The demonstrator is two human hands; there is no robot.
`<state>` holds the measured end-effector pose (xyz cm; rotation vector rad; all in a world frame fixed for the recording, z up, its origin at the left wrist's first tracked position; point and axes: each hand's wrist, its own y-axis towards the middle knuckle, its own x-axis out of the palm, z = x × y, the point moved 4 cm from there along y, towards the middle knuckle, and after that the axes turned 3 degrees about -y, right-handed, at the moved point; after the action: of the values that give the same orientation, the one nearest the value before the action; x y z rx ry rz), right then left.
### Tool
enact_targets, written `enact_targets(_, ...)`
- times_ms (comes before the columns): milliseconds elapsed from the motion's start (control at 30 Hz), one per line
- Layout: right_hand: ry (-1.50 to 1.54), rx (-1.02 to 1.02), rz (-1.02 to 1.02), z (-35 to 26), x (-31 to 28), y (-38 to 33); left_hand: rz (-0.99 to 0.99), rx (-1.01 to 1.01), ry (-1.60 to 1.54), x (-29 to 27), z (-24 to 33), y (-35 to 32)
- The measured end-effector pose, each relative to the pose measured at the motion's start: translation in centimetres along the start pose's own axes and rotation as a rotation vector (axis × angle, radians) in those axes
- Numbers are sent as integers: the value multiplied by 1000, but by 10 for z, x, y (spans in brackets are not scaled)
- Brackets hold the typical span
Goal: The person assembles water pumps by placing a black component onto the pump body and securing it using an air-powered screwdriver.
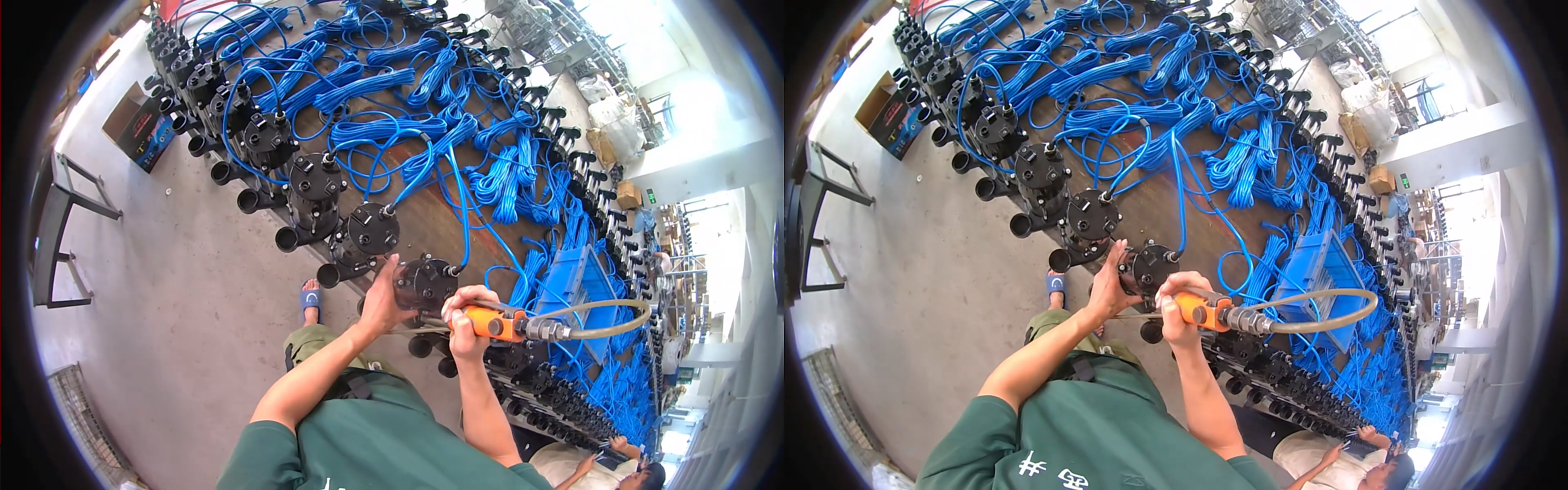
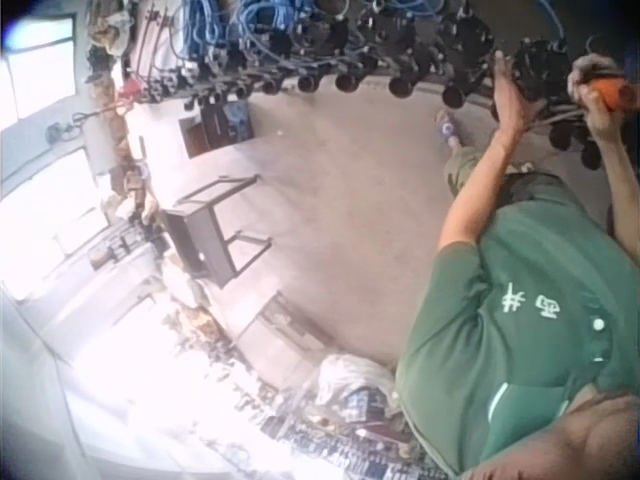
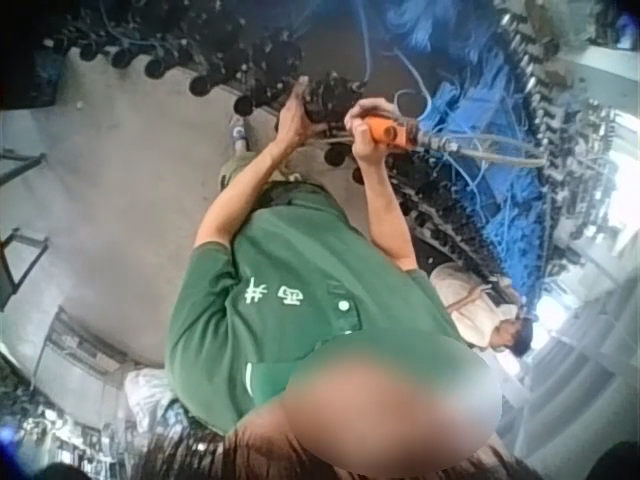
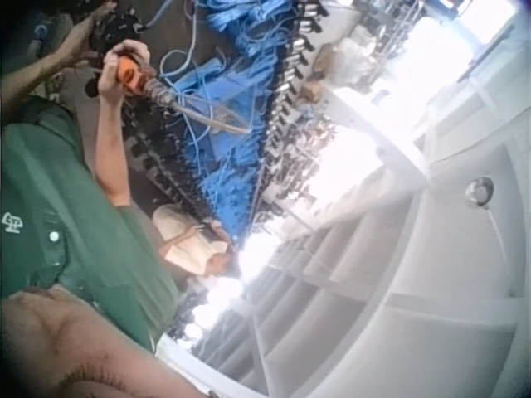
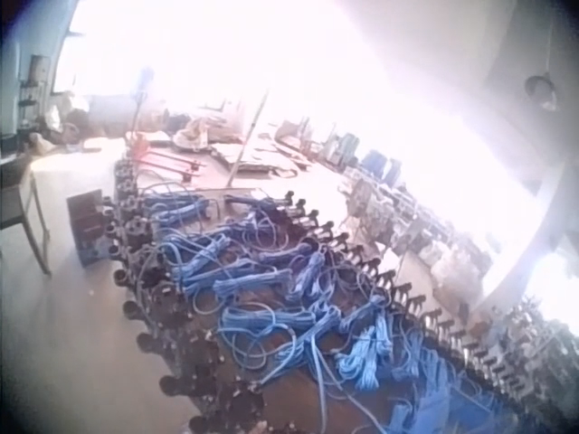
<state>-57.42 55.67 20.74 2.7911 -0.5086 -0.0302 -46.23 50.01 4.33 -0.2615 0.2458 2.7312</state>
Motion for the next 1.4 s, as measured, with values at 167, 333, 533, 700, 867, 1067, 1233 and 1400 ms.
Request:
enact_targets(167, -47, 23, 55, -15, 10, 6, 12, -44, -4, -2, -1, 2)
enact_targets(333, 110, -224, 109, -69, 34, 53, -17, -83, 8, -1, -12, 3)
enact_targets(533, -101, -61, 219, -17, 43, 96, 91, 55, 61, -6, -6, 8)
enact_targets(700, -185, 42, 122, 20, 40, 103, 56, 20, 34, -15, 1, 8)
enact_targets(867, -145, -8, 115, 29, 36, 100, 71, 23, 3, -13, -3, 10)
enact_targets(1067, -54, -85, 41, -4, 51, 100, 18, 64, 10, -8, -11, 6)
enact_targets(1233, -91, -53, -111, -3, 66, 57, 77, 116, 42, -8, -12, 2)
enact_targets(1400, -190, 27, -121, 19, 53, 44, 141, 210, 126, 1, -12, 1)
